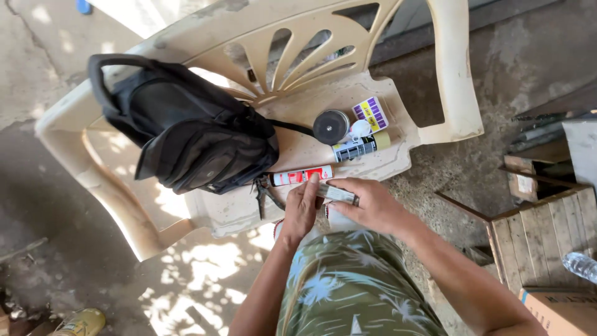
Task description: Gathering and organizing various tools and supplies including an extension cord, grinding disc, and sealant tube.
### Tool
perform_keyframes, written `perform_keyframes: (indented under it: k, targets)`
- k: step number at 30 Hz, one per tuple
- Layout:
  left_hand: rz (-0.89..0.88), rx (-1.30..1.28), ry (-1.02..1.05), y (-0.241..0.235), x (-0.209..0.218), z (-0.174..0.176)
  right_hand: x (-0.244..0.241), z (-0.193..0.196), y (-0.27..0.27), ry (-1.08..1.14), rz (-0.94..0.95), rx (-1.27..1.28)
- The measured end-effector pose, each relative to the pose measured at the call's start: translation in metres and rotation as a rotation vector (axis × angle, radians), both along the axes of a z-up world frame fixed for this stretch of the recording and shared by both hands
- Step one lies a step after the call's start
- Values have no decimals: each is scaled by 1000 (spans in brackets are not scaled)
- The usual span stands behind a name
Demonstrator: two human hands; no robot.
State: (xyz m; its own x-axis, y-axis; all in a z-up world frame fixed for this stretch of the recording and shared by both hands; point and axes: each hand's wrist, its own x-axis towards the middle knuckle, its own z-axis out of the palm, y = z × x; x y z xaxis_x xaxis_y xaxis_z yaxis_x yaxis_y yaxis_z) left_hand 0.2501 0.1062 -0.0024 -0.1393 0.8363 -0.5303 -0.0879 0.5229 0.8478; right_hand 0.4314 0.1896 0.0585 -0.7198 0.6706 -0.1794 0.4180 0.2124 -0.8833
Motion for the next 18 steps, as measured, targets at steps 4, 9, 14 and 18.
perform_keyframes:
  k: [4, 9, 14, 18]
  targets:
    - [229, 48, -74, -6, -10, 10, -36, 14, -24, -133, -120, 49]
    - [480, 190, -227, 20, -32, 60, -77, 30, -39, 96, -271, 73]
    - [543, 339, -385, 31, -49, 66, -78, 12, -40, 170, -276, -372]
    - [561, 341, -528, 34, -50, 91, -84, 3, -39, 203, -228, -476]
